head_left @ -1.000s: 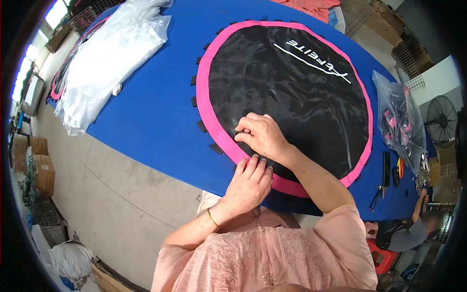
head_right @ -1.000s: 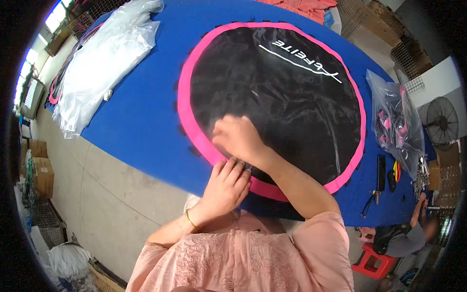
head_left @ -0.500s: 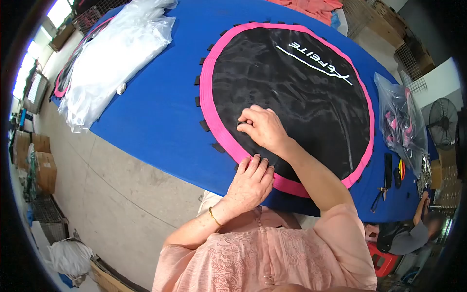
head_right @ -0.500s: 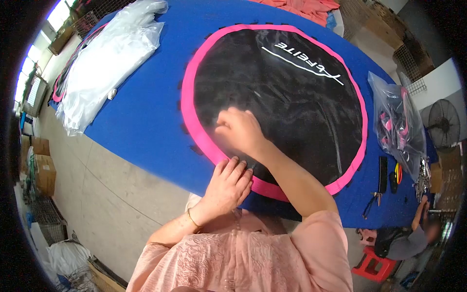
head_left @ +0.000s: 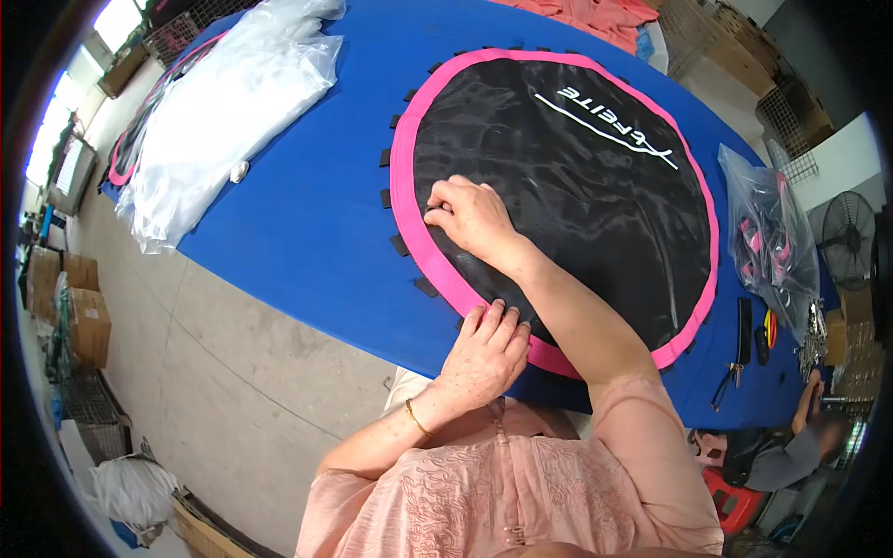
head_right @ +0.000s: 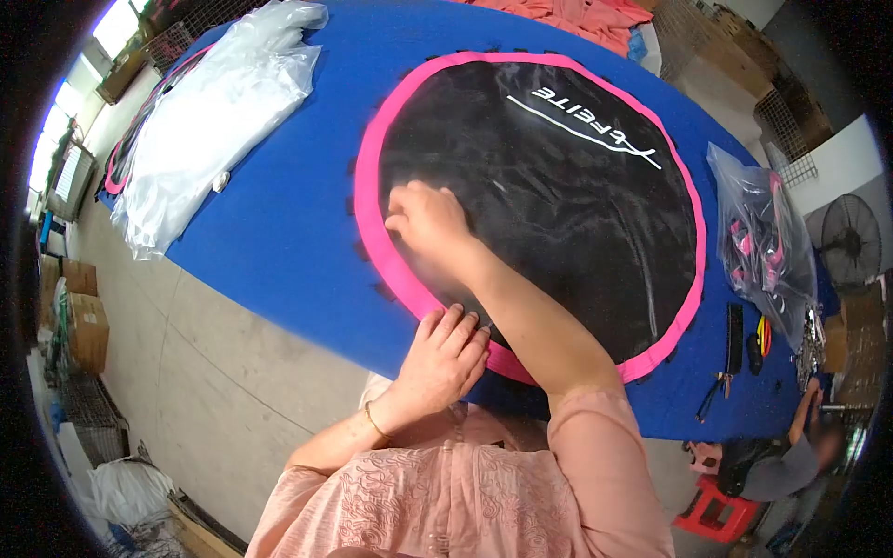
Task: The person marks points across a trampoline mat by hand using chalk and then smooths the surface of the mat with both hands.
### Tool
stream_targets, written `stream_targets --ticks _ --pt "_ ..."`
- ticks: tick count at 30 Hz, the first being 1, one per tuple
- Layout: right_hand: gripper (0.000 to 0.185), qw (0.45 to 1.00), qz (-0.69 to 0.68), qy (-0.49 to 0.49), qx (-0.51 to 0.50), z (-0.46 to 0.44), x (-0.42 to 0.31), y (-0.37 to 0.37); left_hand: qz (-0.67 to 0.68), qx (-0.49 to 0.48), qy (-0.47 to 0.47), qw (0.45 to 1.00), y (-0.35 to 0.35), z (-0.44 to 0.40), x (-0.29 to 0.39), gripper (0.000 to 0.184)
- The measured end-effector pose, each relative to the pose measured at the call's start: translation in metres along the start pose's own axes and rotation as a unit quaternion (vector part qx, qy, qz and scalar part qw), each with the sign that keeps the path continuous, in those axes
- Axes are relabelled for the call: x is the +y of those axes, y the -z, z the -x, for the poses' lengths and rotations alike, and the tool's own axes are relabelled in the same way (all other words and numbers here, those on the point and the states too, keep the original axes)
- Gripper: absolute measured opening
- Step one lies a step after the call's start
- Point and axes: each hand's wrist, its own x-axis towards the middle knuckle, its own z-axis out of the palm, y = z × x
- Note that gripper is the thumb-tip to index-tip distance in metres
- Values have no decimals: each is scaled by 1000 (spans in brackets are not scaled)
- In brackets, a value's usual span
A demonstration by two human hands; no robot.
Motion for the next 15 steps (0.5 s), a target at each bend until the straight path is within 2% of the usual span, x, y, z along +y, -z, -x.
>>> stream_targets --ticks 4,10,12,13,15 --pt "20 999 -8 2 -47 17 -13 15 4 0 1 1000 0 0 0 38" --pt "21 998 54 17 -2 24 0 25 4 1 -7 1000 0 0 -1 38" --pt "19 998 53 -21 27 17 9 27 3 -2 -8 1000 1 -1 -1 38" --pt "19 997 35 -74 6 16 12 27 2 -3 -8 1000 1 -1 -1 39" --pt "19 996 27 -84 2 18 13 32 1 -1 -9 1000 2 -1 -2 39"
